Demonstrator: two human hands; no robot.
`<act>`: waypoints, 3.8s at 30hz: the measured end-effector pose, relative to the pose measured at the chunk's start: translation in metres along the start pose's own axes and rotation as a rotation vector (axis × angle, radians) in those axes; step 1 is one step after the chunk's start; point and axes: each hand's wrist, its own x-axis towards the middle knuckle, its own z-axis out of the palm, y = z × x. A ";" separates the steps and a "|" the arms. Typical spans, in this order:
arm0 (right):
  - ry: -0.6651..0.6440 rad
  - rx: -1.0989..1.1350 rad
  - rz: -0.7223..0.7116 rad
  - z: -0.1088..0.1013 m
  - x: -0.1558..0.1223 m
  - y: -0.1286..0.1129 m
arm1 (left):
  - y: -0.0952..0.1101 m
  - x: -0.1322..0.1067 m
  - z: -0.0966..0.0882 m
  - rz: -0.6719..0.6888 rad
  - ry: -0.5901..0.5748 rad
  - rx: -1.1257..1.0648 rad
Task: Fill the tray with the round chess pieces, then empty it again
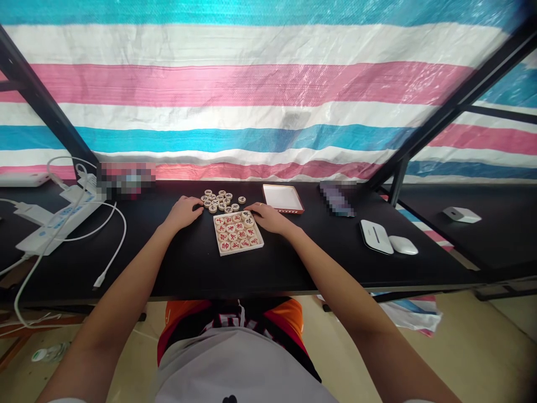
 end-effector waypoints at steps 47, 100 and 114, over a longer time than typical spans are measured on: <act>-0.003 -0.004 -0.002 0.001 0.000 0.002 | 0.017 0.044 0.009 0.023 -0.197 -0.175; -0.005 0.029 0.015 -0.004 0.001 -0.005 | 0.105 -0.015 -0.001 0.650 -0.061 -0.242; 0.003 0.032 0.046 -0.003 0.001 -0.008 | 0.109 -0.027 0.006 0.659 -0.088 -0.165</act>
